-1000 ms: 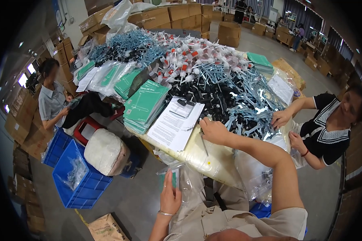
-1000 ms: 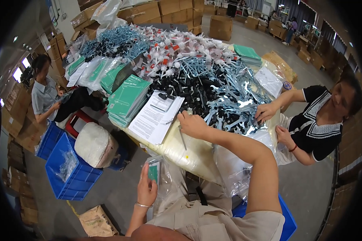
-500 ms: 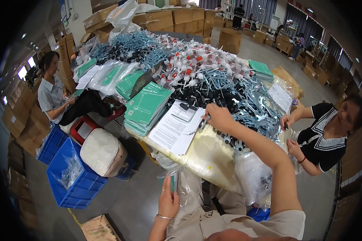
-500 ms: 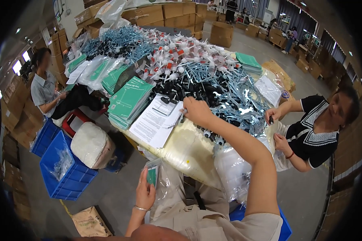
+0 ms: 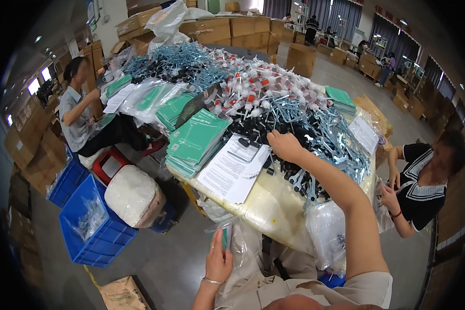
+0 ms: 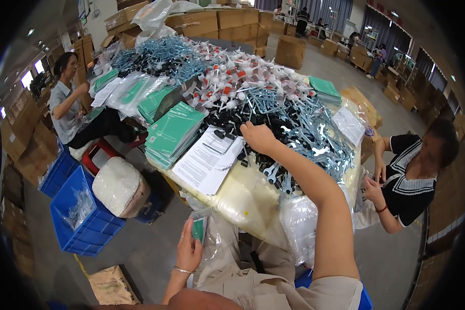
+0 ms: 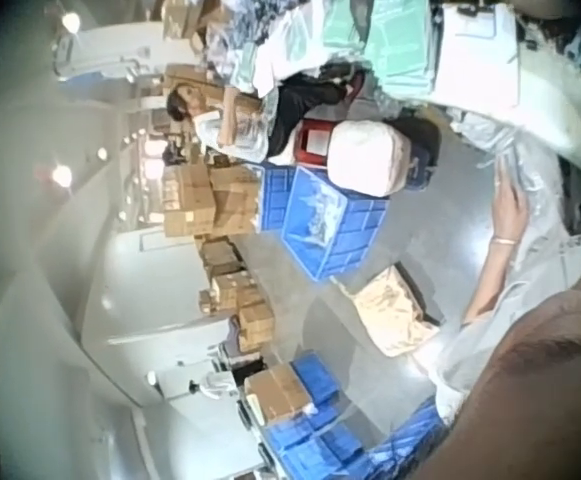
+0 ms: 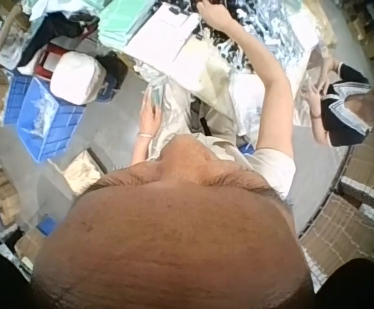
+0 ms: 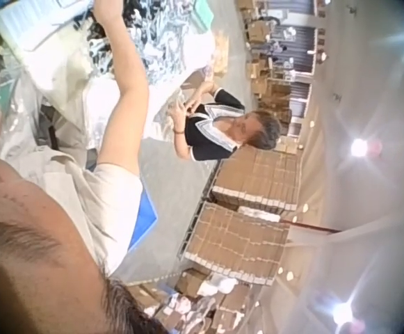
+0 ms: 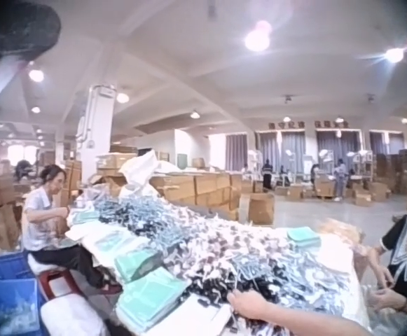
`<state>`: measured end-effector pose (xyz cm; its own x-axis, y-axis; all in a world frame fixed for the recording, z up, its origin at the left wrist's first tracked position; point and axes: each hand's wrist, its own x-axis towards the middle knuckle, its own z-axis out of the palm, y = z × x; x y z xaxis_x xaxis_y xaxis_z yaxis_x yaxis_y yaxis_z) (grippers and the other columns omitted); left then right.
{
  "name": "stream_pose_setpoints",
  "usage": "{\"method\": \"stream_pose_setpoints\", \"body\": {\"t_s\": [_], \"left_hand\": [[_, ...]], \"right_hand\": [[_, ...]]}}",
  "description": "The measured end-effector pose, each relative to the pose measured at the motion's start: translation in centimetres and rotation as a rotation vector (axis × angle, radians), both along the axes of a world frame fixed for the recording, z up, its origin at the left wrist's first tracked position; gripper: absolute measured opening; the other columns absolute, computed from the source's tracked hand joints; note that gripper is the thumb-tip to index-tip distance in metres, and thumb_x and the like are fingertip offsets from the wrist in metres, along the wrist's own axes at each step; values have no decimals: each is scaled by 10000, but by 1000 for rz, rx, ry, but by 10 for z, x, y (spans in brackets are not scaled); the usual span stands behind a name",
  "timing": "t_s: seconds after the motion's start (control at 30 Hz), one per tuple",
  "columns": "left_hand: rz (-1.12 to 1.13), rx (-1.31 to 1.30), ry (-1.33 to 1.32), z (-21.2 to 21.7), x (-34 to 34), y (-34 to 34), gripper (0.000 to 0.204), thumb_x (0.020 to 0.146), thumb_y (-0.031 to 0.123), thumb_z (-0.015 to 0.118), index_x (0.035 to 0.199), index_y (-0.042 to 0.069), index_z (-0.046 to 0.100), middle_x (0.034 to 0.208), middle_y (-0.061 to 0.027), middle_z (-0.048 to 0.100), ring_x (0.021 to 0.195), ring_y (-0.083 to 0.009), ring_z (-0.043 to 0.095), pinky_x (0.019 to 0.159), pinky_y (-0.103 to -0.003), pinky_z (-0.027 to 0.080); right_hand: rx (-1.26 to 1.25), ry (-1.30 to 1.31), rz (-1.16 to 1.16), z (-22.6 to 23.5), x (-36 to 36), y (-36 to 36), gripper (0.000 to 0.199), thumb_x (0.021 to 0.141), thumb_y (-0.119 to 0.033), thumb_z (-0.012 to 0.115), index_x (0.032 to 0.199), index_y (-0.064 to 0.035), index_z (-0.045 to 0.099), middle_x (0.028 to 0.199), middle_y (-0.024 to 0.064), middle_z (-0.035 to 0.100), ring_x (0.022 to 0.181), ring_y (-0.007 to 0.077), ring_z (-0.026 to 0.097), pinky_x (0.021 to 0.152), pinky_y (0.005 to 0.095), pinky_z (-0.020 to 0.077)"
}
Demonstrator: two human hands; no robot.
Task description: Packing components and user manuals into plastic bags at a warehouse workstation.
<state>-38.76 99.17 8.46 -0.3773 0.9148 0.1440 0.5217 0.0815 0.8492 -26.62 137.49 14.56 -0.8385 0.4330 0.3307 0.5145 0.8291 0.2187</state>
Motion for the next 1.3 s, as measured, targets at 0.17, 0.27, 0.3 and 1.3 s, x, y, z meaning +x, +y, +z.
{"method": "stream_pose_setpoints", "body": {"t_s": [0.17, 0.27, 0.3, 1.3], "left_hand": [[-9, 42, -12, -6, -4, 0, 633, 763, -16, 474, 1360, 28, 269, 1370, -204, 346, 786, -279, 586, 671, -305, 477], [-12, 51, 0, -9, -6, -1, 626, 767, -11, 474, 1359, 28, 272, 1365, -212, 349, 789, -287, 590, 675, -309, 478], [-12, 53, -1, -7, -6, 0, 626, 767, -11, 474, 1359, 28, 272, 1365, -212, 349, 789, -287, 590, 675, -309, 478], [81, 126, 189, -4, -20, -3, 629, 752, -37, 463, 1355, 72, 322, 1352, -174, 397, 588, -191, 518, 590, -278, 449]], "right_hand": [[-244, 100, -51, 13, 7, -6, 307, 686, -151, 665, 893, -80, 450, 806, 110, 527, 734, 319, 588, 637, 427, 457], [-332, 239, -67, 21, -2, -6, 332, 712, -232, 692, 881, -66, 459, 781, 125, 556, 736, 319, 579, 620, 417, 441], [-397, 244, -125, 28, -6, -8, 378, 730, -314, 700, 877, -50, 474, 753, 155, 594, 736, 335, 587, 623, 419, 437], [-631, 403, -356, 6, -7, 33, 331, 628, -265, 650, 751, 42, 648, 675, 212, 626, 635, 321, 640, 626, 381, 521]]}}
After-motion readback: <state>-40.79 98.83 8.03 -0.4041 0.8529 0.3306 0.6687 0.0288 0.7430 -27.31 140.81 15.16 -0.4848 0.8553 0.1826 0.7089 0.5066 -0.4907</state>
